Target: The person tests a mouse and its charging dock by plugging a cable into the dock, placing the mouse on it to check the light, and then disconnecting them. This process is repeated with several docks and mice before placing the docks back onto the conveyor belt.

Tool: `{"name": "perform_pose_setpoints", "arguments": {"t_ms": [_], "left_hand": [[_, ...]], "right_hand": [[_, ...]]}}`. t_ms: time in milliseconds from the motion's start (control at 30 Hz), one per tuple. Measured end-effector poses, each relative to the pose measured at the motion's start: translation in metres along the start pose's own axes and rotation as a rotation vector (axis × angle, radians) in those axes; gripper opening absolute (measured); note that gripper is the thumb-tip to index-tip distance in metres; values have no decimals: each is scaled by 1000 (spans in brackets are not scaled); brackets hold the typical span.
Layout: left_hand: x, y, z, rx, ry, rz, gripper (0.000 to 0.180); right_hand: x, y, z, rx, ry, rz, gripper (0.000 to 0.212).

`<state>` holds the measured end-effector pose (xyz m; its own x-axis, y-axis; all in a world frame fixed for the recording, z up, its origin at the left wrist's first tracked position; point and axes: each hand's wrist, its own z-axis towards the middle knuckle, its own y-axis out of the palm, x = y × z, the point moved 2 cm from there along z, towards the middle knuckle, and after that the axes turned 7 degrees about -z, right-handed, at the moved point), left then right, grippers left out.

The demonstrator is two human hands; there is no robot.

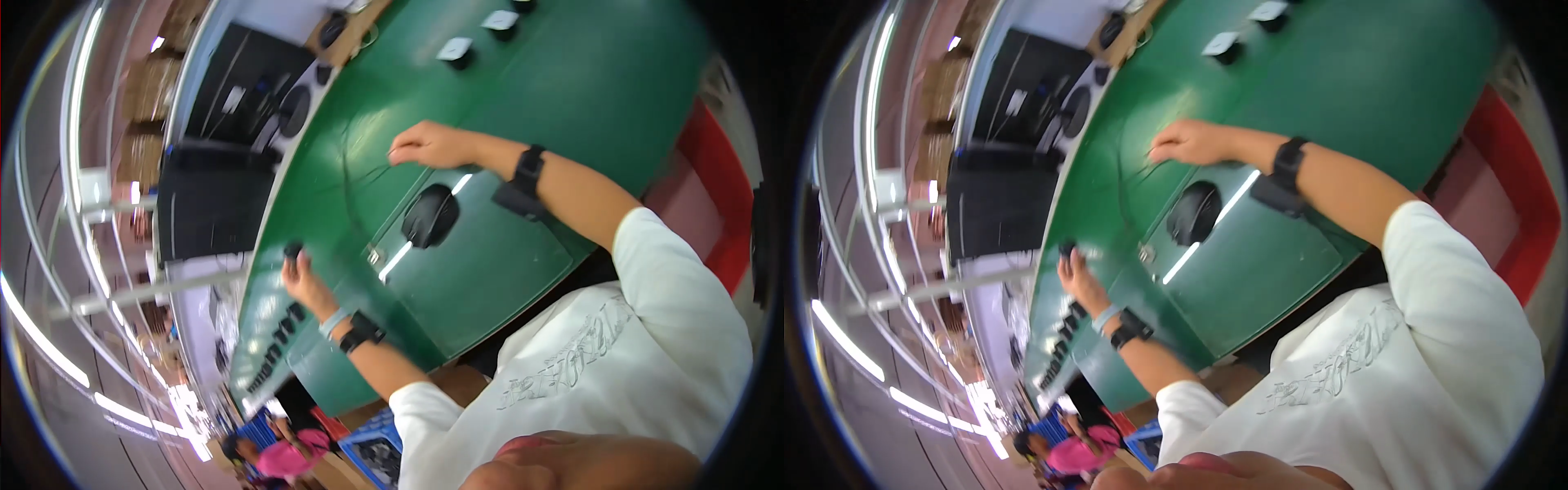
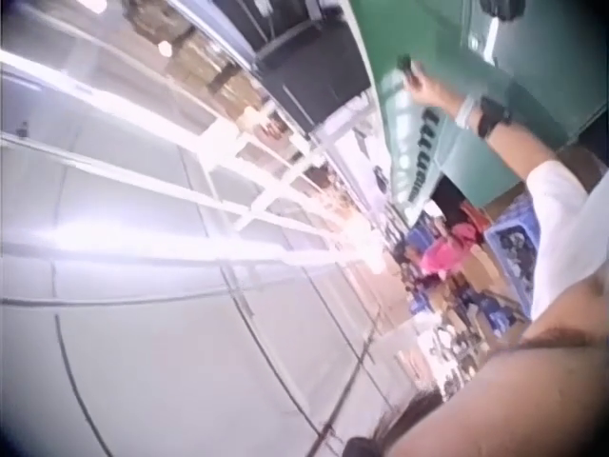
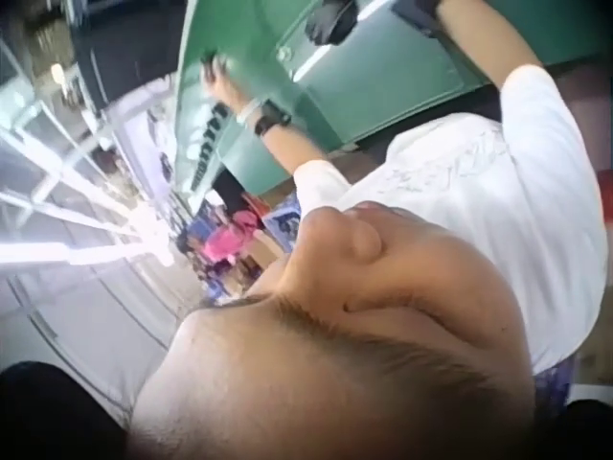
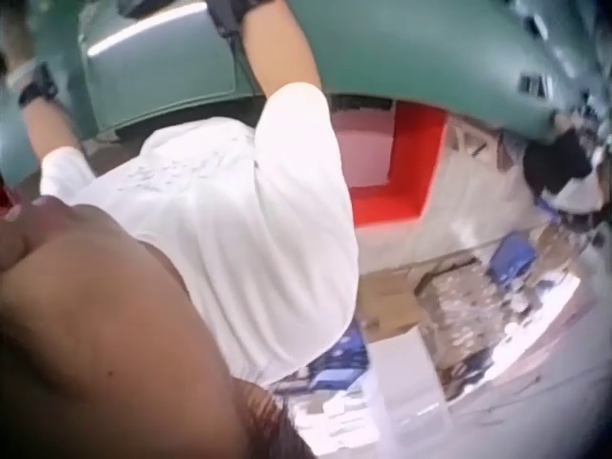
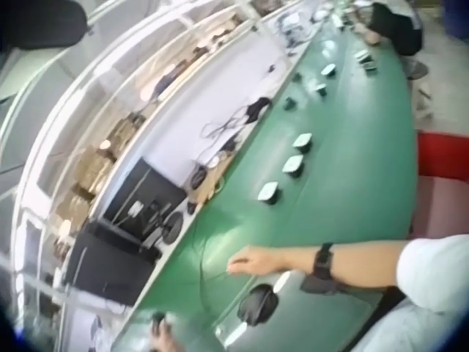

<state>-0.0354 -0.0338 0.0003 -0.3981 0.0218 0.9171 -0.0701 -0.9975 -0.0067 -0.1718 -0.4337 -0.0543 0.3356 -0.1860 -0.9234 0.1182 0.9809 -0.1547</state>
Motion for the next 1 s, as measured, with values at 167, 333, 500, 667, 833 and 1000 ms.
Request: {"name": "perform_pose_setpoints", "arguments": {"t_ms": [167,333,500,667,833,1000], "left_hand": [[-64,-87,16,78,-34,1223,53],[-20,69,33,-90,581,1398,62],[61,370,-2,-879,397,754,45],[38,510,-22,-907,476,1206,76],[4,530,-29,-1086,432,1149,66],[70,392,15,-727,-33,-78,37]], "right_hand": [[3,-1,-11,80,-76,70,22],[13,-10,-12,64,29,5,29],[21,-8,-3,127,49,-101,30],[114,34,18,-50,-327,976,30],[124,30,2,338,-554,-371,29],[9,3,-11,133,-118,-258,27]]}}
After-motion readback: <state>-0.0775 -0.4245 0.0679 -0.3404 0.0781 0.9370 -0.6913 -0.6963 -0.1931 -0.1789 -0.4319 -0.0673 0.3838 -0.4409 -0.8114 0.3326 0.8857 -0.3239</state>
